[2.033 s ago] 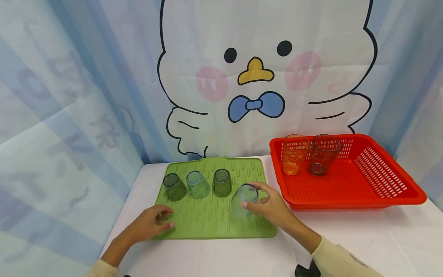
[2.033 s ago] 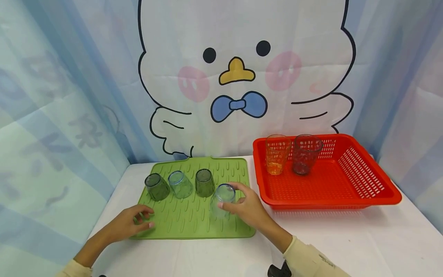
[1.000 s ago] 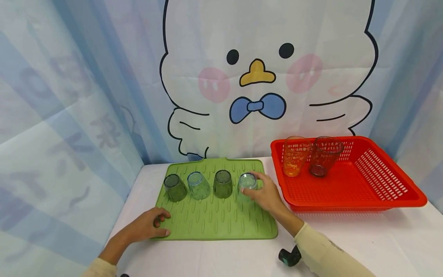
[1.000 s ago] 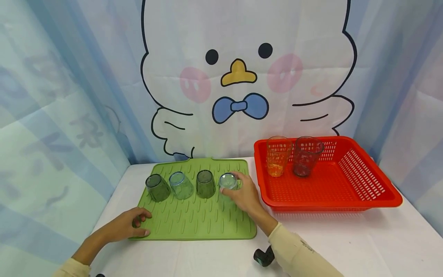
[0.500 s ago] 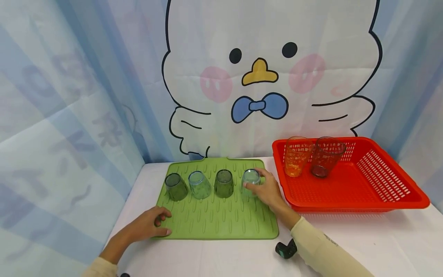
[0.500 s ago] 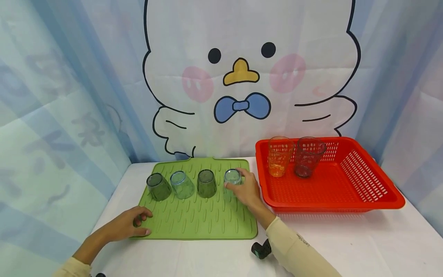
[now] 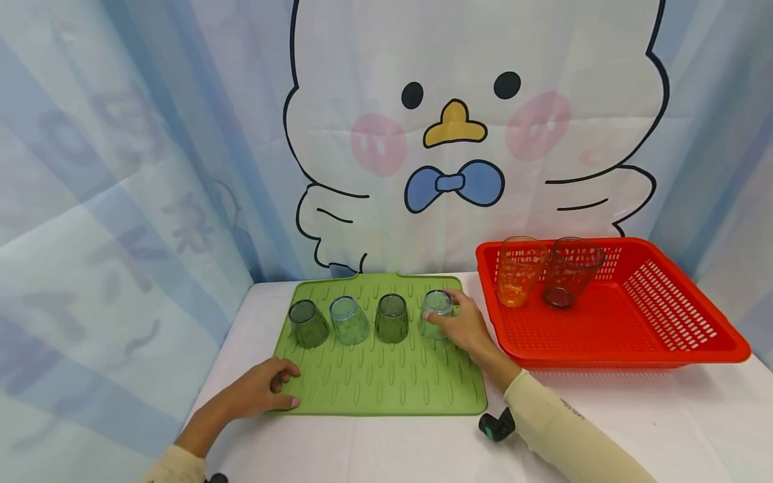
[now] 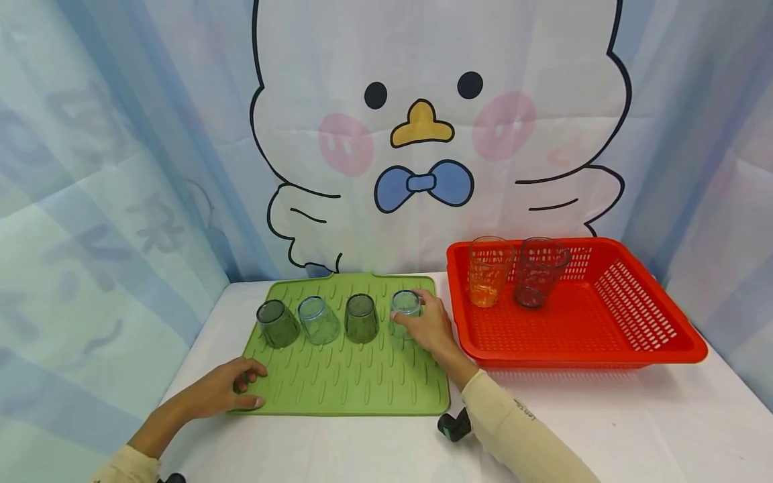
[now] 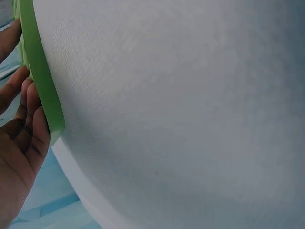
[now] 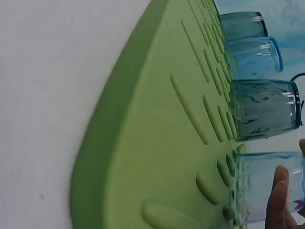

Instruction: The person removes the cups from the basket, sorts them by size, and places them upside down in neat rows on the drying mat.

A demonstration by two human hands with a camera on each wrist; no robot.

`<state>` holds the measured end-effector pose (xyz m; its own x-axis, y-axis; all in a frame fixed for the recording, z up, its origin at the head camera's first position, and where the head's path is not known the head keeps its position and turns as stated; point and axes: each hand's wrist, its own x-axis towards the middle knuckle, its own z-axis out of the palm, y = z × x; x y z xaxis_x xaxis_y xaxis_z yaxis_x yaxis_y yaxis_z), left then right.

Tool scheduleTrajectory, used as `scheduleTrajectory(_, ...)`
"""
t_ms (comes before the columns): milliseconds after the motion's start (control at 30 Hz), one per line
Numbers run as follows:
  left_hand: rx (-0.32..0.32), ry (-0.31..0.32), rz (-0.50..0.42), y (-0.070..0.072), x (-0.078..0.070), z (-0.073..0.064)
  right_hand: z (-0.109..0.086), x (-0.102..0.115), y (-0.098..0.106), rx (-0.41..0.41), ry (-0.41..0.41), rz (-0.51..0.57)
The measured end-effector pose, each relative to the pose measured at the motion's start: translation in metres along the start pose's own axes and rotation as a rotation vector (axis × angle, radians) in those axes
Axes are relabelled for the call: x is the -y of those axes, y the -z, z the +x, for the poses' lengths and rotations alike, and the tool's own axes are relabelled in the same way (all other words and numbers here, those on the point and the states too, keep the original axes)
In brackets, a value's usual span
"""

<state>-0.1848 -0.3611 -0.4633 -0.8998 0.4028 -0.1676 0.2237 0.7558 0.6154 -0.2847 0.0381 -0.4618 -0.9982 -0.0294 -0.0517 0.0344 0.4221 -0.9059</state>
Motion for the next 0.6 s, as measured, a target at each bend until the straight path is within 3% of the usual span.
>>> scheduleTrajectory(600, 0.003, 0.011, 0.009, -0.0014, 0.0007, 0.0016, -0.0024, -0.0045, 0.0008, 0.045, 0.018, 0.022)
